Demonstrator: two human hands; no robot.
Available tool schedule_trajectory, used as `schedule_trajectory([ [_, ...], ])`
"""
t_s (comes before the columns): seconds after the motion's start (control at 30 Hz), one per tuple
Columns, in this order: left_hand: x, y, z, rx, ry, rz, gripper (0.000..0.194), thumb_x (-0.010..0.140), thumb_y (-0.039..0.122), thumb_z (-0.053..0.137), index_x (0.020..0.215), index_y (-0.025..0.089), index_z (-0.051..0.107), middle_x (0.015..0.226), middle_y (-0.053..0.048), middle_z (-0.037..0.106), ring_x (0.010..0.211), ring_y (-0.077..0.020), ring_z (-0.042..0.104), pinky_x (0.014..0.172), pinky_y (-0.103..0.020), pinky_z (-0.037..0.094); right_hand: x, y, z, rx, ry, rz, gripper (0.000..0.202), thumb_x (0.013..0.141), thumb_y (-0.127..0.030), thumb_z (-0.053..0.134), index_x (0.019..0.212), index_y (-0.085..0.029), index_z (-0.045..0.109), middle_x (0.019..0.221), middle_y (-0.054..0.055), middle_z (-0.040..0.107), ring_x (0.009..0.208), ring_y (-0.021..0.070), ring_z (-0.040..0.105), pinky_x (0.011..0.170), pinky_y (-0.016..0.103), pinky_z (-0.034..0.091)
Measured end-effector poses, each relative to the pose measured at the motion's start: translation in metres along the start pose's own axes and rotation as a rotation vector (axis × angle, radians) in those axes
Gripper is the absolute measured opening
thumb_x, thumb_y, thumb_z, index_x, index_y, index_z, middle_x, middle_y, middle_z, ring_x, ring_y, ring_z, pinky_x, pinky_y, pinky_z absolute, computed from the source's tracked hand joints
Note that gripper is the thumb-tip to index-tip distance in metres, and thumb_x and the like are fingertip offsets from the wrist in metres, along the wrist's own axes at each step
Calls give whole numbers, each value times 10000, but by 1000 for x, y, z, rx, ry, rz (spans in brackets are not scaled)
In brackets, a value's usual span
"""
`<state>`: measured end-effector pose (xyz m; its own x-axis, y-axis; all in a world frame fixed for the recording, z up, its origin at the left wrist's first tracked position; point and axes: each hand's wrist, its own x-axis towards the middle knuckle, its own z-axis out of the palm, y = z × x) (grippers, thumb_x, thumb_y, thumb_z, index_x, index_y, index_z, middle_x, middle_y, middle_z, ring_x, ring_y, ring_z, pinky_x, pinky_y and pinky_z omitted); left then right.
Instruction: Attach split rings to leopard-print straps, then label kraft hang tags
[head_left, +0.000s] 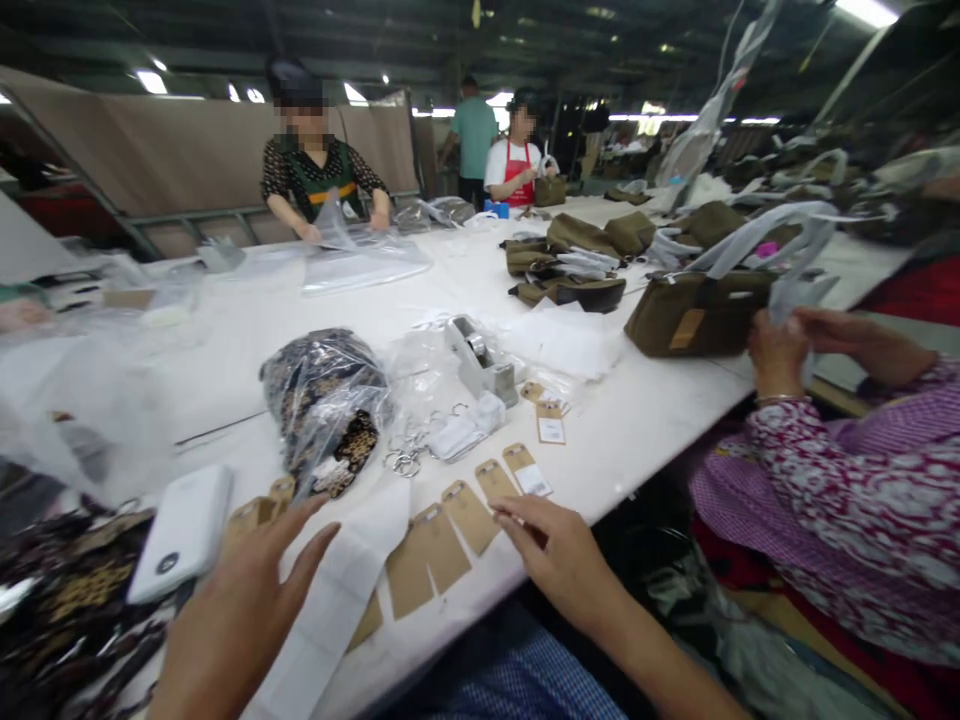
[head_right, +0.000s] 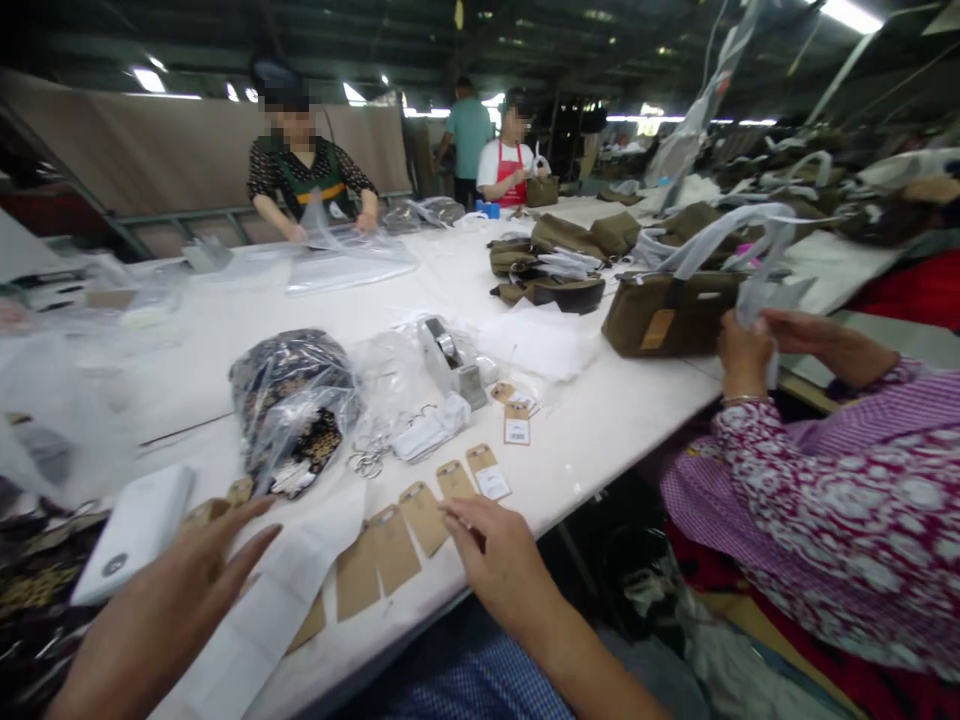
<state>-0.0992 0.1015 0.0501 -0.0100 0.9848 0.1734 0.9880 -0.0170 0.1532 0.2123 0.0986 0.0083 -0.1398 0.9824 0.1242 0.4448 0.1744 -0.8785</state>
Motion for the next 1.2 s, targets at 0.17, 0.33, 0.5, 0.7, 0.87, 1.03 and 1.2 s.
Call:
schedule_trajectory([
  [0.17,-15,-19,24,-199,-200,-88,533,844,513,574,1295,231,602,1135,-93,742,1019,-276,706,864,-390,551,-2,-23,67,436,-360,289,262,886,-384,597,1036,-196,703,809,27,715,481,113,594,441,213,473],
  [0.33,-13,-13,28,-413,-101,-90,497,825,451,595,1266,222,621,905,-29,745,826,-210,713,769,-327,556,5,-33,101,558,-404,418,419,797,-469,684,1051,-141,623,590,-30,625,377,79,495,375,181,424],
  [0.5,-10,-7,-4,-601,29,-123,496,843,479,591,1254,205,627,908,-23,737,830,-192,713,733,-289,573,-1,-40,106,750,-191,384,485,718,-559,753,950,-184,550,646,-38,621,438,79,519,404,177,435],
  [0.7,-31,36,-10,-427,377,87,478,910,375,577,1371,265,517,957,-18,738,721,-140,700,681,-235,561,-18,-62,98,880,-177,181,549,790,-510,747,1225,-215,591,1208,109,656,1025,240,670,855,350,560],
  [0.87,-47,69,6,-639,161,310,600,924,256,551,1480,310,331,1093,1,756,921,-142,731,827,-233,578,-24,-77,86,1056,-138,116,401,890,-437,670,1199,-182,648,1199,98,678,1162,260,607,1054,412,438],
  [1.03,-44,64,10,-717,194,225,402,938,274,525,1340,278,541,1135,-36,743,996,-177,717,860,-274,582,-27,-55,86,1235,-34,308,358,869,-426,693,1083,-140,703,1017,102,734,951,252,686,892,411,535],
  [1.2,-31,60,8,-683,150,69,493,850,423,623,1317,268,589,1201,-74,700,1051,-272,672,892,-422,567,-33,-42,74,1172,-207,398,404,798,-433,762,1025,-101,722,910,122,745,822,254,710,774,401,561],
])
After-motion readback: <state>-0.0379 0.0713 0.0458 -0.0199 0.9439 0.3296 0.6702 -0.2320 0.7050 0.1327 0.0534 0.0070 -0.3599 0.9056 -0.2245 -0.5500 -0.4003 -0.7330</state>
